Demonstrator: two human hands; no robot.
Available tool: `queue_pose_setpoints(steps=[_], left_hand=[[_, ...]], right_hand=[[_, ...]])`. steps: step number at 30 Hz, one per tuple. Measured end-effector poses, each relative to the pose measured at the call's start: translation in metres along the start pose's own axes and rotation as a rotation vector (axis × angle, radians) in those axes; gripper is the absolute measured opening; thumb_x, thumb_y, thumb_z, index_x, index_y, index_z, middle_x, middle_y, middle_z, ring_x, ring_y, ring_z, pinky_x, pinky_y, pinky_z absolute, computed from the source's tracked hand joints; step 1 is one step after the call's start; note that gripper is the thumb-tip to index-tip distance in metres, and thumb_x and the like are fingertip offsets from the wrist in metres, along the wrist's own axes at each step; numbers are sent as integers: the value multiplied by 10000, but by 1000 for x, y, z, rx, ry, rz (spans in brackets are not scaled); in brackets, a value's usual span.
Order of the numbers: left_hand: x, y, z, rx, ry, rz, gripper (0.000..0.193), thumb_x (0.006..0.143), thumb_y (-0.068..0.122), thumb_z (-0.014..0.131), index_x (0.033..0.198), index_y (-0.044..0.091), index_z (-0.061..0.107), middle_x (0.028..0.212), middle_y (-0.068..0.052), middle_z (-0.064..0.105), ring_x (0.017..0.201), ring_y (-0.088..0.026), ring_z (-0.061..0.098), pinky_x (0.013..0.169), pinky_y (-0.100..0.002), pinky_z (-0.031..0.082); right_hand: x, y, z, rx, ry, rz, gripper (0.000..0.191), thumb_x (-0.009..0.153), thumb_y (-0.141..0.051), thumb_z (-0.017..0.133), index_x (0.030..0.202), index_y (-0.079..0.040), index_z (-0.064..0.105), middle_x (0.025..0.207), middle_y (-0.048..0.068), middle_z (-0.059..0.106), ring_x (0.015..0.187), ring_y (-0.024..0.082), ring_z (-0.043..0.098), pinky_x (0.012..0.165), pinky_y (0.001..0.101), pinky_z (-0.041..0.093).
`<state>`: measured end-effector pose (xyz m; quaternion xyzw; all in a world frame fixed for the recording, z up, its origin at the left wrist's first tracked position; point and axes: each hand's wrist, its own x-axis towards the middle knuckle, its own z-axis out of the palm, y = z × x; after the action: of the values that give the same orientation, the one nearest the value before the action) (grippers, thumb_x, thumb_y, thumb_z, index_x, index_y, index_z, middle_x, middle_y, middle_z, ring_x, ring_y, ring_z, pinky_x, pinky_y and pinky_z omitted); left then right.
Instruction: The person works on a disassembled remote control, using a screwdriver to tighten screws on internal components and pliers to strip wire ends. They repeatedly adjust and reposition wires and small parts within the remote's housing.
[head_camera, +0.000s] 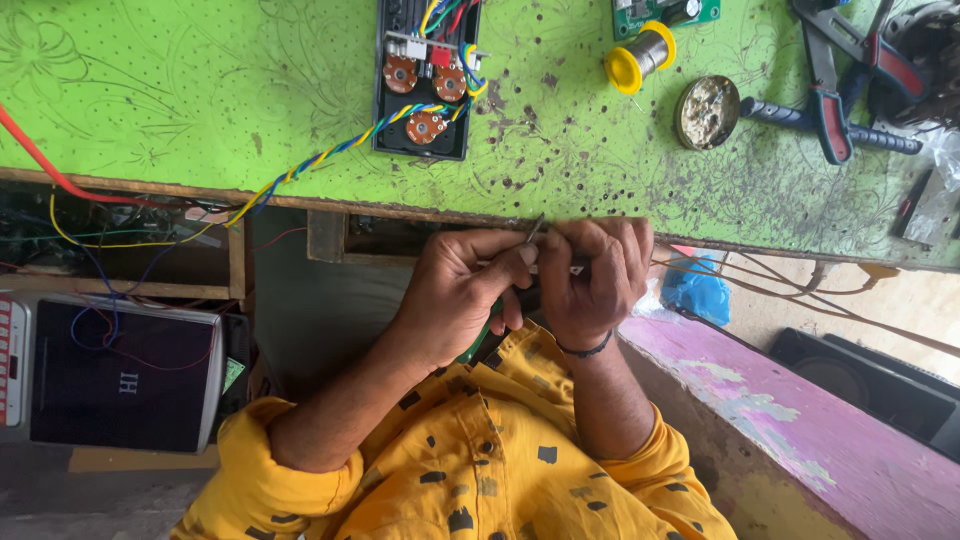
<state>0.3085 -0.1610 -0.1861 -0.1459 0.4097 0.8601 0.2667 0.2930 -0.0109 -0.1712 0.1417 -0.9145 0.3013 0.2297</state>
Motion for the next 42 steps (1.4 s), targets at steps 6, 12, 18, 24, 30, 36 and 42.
queue_pose_setpoints(steps=[6,12,18,24,30,36,42], left_hand=[[2,0,0,8,-5,1,240,999,144,647,1132,-20,759,777,-51,681,496,-94,616,396,-214,443],[2,1,0,5,-8,3,249,1003,147,642,1143,-23,759,779,-50,673,487,-96,607,389,-214,444],[1,2,-1,-2,-17,-11,250,1009,154,642,1144,-25,753,781,-53,668,489,-100,614,394,-219,451],[1,2,-1,-2,-26,-6,251,1021,161,627,1149,-19,744,776,-48,659,493,-94,614,397,-220,458],[1,1,0,-18,-15,-26,255,1017,168,647,1118,-44,747,774,-52,656,488,-99,610,386,-224,432],[0,2,1,-22,17,-58,268,994,174,657,1169,-7,747,760,-37,639,477,-90,603,388,-215,420],[1,1,2,-1,7,-40,263,1001,190,655,1156,4,759,768,-26,635,486,-74,599,394,-206,425]], right_hand=[[0,1,0,8,-2,7,153,894,31,751,993,-43,660,931,95,662,857,281,592,791,394,453],[-1,0,2,-4,17,5,154,878,30,757,982,-44,671,911,93,654,848,276,591,794,395,452],[-5,3,4,-16,30,-4,175,866,29,780,993,-42,683,900,95,650,847,272,592,800,391,456],[-7,9,10,-33,76,-74,185,860,30,790,997,-37,685,891,99,654,836,274,595,799,397,475],[0,3,4,31,107,4,151,891,28,766,1011,-32,697,896,104,660,814,250,614,745,365,479],[41,10,-25,-42,-160,107,214,1009,26,770,1217,-16,749,963,108,637,801,193,615,676,301,483],[66,5,-44,22,-382,-153,277,917,24,771,1183,-5,700,991,111,642,793,226,628,708,354,516]])
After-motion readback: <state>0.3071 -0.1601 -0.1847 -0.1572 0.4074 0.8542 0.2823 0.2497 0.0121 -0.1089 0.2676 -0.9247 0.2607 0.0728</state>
